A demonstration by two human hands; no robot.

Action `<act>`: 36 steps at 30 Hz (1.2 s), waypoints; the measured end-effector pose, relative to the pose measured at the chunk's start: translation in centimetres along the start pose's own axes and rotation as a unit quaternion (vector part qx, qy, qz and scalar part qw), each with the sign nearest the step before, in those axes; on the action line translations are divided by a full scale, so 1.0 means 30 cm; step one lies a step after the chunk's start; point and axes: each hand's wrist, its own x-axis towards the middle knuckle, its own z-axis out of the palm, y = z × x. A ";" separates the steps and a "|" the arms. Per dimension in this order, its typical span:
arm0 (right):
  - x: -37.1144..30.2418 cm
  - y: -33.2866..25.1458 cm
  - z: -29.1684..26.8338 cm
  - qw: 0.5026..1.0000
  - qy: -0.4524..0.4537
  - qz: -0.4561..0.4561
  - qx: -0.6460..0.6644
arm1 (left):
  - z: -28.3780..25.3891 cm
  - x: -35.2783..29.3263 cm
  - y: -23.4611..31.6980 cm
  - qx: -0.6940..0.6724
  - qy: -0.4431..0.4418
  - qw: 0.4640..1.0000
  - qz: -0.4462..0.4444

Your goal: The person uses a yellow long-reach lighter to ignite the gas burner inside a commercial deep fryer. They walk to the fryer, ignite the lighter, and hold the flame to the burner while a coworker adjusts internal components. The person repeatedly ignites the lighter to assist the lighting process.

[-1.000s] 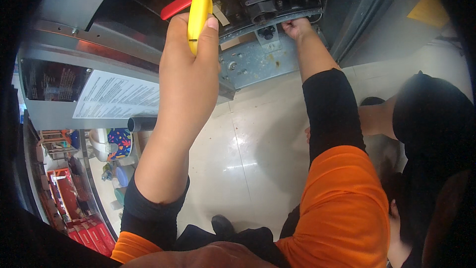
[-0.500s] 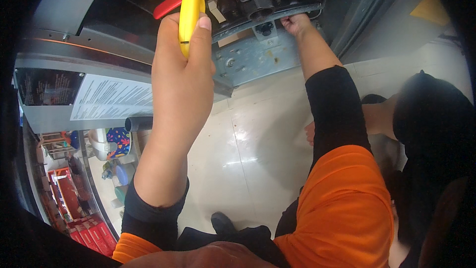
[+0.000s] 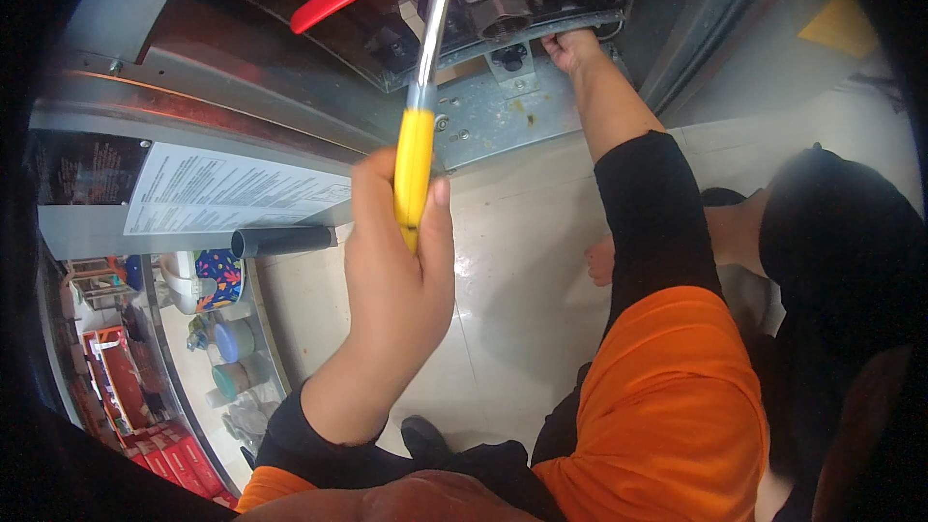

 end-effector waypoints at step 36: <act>0.021 -0.046 0.001 0.940 0.026 0.133 0.312 | 0.064 -1.099 -0.712 0.182 0.014 0.870 -0.458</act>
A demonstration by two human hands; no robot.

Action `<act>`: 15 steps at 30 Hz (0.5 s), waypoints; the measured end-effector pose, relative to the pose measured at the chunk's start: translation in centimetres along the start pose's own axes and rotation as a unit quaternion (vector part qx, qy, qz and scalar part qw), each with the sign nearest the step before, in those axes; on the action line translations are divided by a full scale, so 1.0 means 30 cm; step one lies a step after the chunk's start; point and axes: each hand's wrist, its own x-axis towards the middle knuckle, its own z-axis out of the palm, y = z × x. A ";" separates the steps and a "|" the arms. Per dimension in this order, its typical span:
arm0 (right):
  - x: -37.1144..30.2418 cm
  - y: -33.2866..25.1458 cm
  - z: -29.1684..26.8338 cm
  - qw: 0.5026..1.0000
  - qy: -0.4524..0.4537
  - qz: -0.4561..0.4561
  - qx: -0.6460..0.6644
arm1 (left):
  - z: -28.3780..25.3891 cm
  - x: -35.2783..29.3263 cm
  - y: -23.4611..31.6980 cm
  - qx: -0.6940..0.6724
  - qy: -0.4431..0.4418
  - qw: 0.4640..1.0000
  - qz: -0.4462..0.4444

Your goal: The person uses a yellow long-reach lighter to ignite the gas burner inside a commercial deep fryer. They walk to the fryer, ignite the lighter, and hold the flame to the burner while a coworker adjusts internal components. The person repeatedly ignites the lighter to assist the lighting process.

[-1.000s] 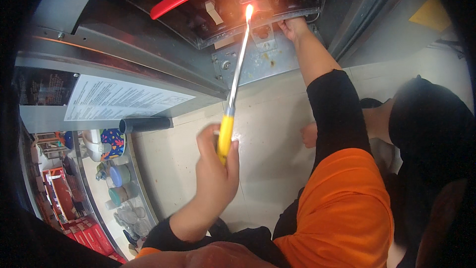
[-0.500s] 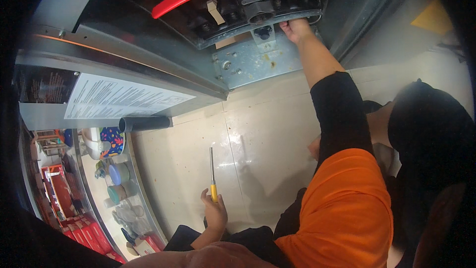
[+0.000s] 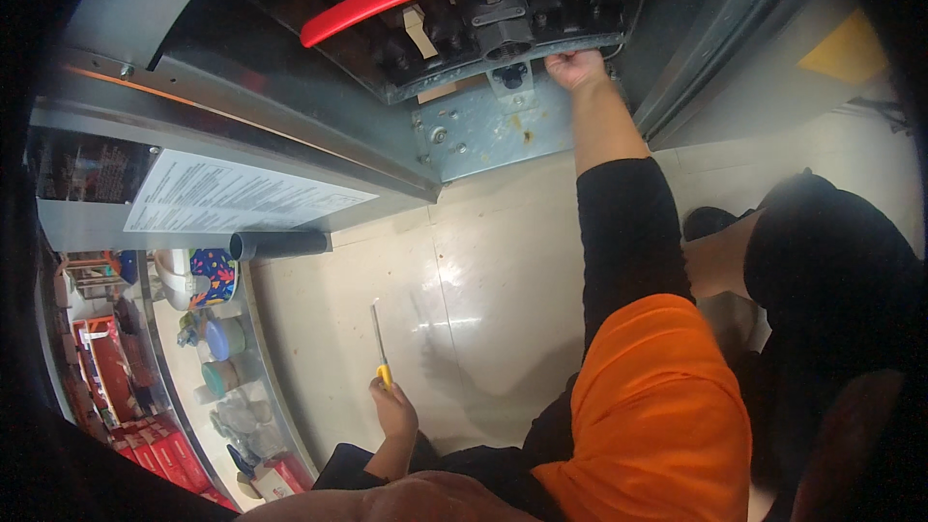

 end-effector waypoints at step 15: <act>0.064 -0.034 -0.076 0.989 -0.112 0.072 0.068 | -0.023 -0.013 -0.386 0.088 0.080 0.988 -0.097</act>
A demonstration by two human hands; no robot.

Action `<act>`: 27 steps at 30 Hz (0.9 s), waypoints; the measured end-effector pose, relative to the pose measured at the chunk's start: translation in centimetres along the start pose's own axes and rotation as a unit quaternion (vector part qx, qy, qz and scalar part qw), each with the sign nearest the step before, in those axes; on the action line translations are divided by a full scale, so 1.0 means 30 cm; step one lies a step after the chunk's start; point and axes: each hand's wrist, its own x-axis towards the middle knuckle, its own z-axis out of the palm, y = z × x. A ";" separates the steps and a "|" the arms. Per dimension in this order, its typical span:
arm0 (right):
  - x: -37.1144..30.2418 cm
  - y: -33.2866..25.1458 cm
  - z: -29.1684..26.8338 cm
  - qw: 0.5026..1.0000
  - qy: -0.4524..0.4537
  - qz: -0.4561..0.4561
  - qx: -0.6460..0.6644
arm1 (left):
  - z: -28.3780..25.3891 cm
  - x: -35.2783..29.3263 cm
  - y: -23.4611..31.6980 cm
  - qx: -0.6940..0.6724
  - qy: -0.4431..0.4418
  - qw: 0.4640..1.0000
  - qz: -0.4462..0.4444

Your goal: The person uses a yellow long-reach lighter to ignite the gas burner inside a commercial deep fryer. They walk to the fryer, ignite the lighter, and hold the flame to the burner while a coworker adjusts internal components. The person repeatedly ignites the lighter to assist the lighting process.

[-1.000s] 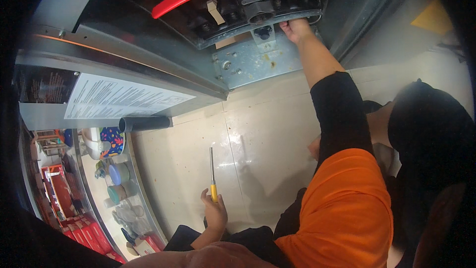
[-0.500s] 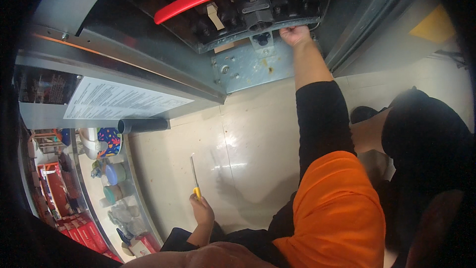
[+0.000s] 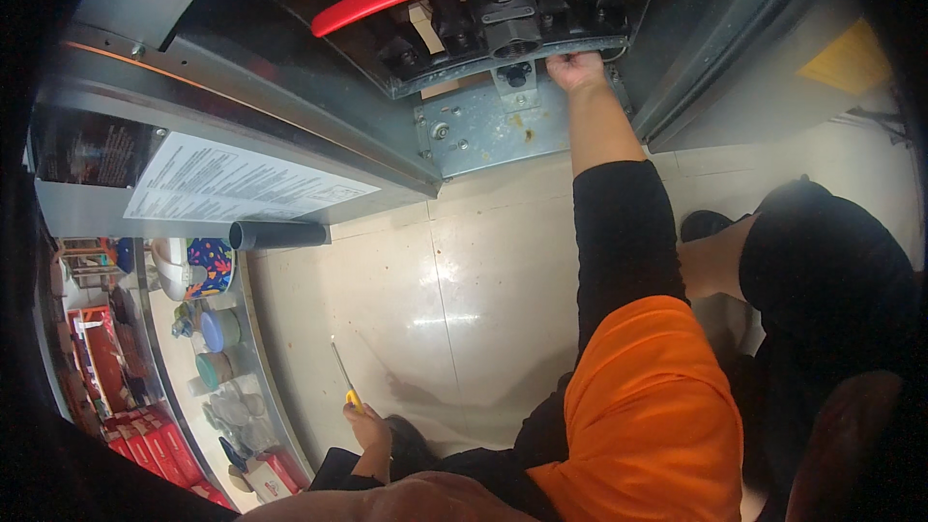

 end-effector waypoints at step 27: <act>0.093 -0.035 -0.112 0.965 -0.189 -0.051 -0.173 | -0.028 -0.057 0.394 -0.187 -0.058 0.968 0.156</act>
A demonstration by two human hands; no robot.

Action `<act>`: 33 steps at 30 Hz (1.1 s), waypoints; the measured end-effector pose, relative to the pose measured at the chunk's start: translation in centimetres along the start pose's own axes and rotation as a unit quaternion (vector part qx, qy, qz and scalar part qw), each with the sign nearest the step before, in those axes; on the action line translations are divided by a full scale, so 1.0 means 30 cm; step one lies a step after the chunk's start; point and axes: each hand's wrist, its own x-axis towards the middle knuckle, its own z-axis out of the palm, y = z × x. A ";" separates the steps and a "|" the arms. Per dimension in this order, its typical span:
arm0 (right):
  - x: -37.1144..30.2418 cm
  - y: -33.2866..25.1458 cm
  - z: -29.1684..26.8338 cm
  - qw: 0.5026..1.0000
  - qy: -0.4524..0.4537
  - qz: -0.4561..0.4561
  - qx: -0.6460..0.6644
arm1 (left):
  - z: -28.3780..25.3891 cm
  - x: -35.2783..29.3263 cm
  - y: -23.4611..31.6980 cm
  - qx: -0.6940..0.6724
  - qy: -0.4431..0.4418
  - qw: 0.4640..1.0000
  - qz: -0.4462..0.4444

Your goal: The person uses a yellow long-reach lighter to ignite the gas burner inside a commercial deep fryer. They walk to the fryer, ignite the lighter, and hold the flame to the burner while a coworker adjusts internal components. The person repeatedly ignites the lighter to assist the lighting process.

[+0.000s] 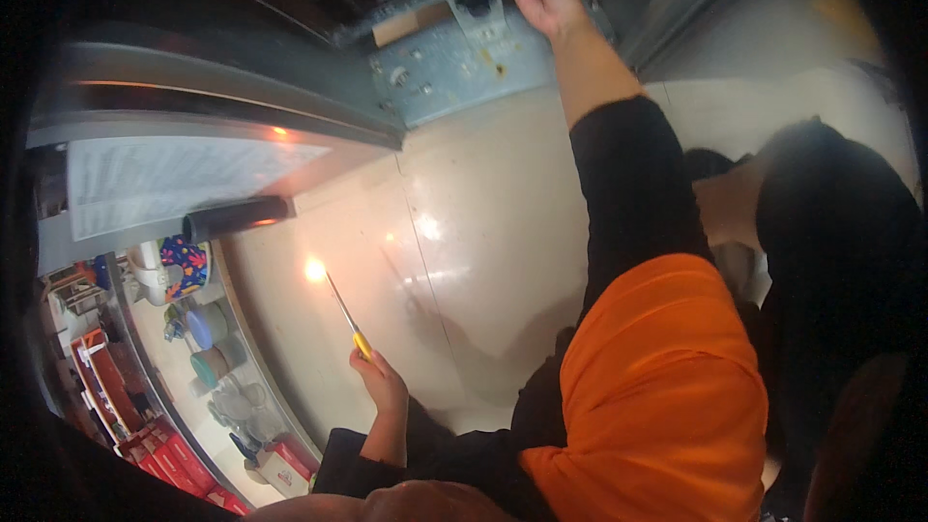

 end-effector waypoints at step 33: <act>-0.123 0.015 0.211 0.984 0.174 0.003 0.035 | -0.189 0.134 1.040 -0.210 -0.051 0.924 0.315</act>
